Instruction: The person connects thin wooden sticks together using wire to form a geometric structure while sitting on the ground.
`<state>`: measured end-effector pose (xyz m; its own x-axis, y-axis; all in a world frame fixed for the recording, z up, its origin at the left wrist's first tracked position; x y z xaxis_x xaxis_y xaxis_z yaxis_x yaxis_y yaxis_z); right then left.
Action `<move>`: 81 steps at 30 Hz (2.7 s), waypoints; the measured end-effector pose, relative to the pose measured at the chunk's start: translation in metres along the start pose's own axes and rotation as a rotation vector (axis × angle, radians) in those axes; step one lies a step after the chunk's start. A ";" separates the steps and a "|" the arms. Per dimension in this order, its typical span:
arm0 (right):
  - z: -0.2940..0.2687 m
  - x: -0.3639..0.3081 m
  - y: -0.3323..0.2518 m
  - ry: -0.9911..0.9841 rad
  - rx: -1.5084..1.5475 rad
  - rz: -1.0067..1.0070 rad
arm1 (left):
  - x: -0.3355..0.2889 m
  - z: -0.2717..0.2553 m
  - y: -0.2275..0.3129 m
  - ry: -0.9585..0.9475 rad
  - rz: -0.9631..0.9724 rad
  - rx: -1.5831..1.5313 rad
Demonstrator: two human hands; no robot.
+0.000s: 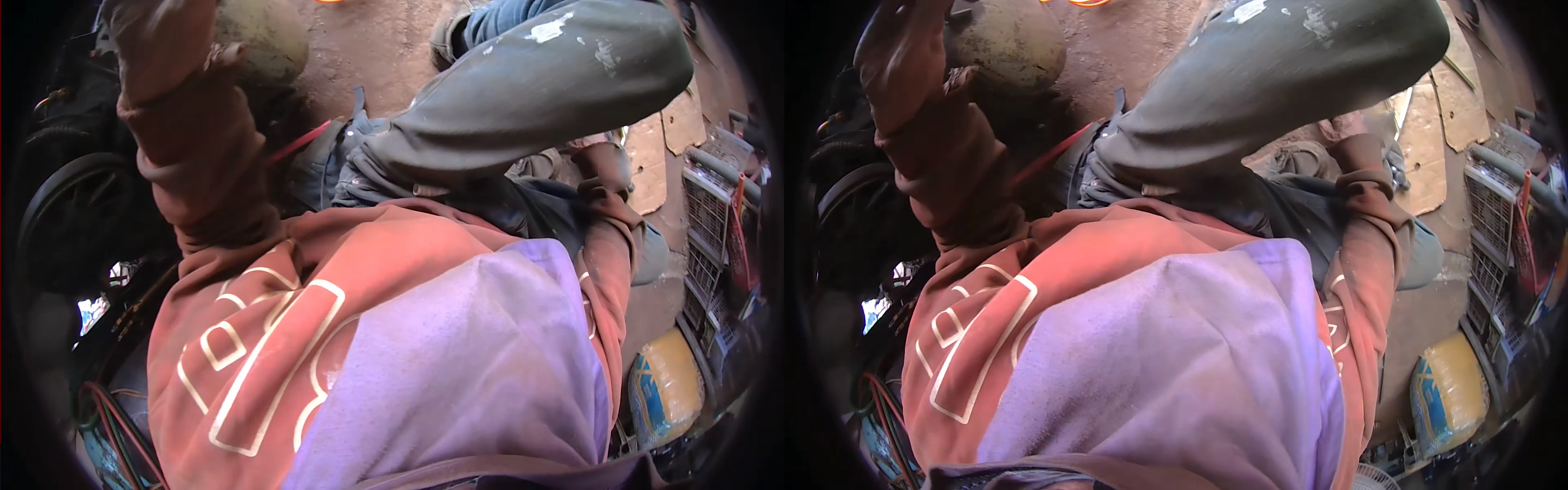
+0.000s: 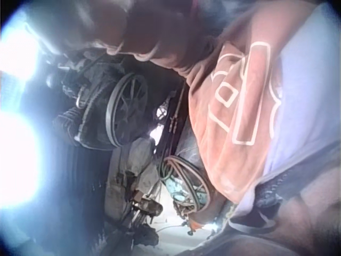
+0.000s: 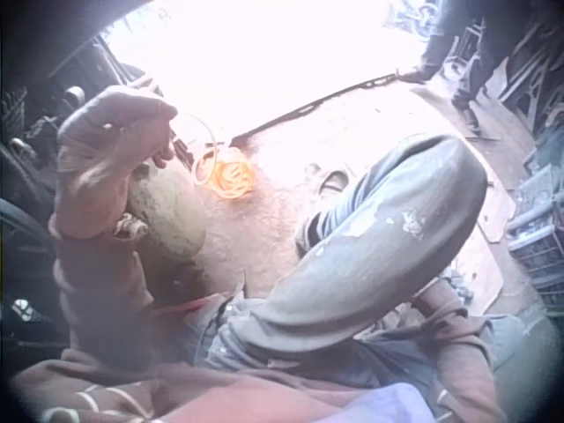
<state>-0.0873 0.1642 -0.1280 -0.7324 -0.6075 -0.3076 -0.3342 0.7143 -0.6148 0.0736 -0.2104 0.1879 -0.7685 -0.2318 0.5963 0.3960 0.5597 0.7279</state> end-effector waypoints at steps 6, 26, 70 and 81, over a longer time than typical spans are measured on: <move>-0.056 -0.097 -0.151 0.180 0.409 -0.066 | -0.010 0.017 0.005 -0.110 -0.003 -0.010; 0.072 -0.097 -0.277 -0.345 -0.201 -0.711 | 0.071 0.133 0.084 -0.344 0.245 -0.207; -0.046 0.011 -0.094 0.184 1.991 -0.079 | 0.018 0.333 -0.051 -1.023 -0.246 0.033; -0.046 0.006 -0.069 0.330 1.824 -0.016 | 0.028 0.332 -0.049 -0.938 -0.232 0.016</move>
<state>-0.0961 0.1275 -0.0538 -0.8827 -0.3653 -0.2956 0.4687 -0.6396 -0.6093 -0.1339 0.0195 0.0560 -0.9183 0.3877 -0.0796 0.1821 0.5924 0.7848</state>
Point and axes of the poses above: each hand's wrist, its own x-axis towards the middle knuckle, its own z-axis out of the palm, y = z × x, the point moved 8 cm from there along x, towards the middle knuckle, and after that the axes turned 4 degrees about -z, right-handed, at the moved point
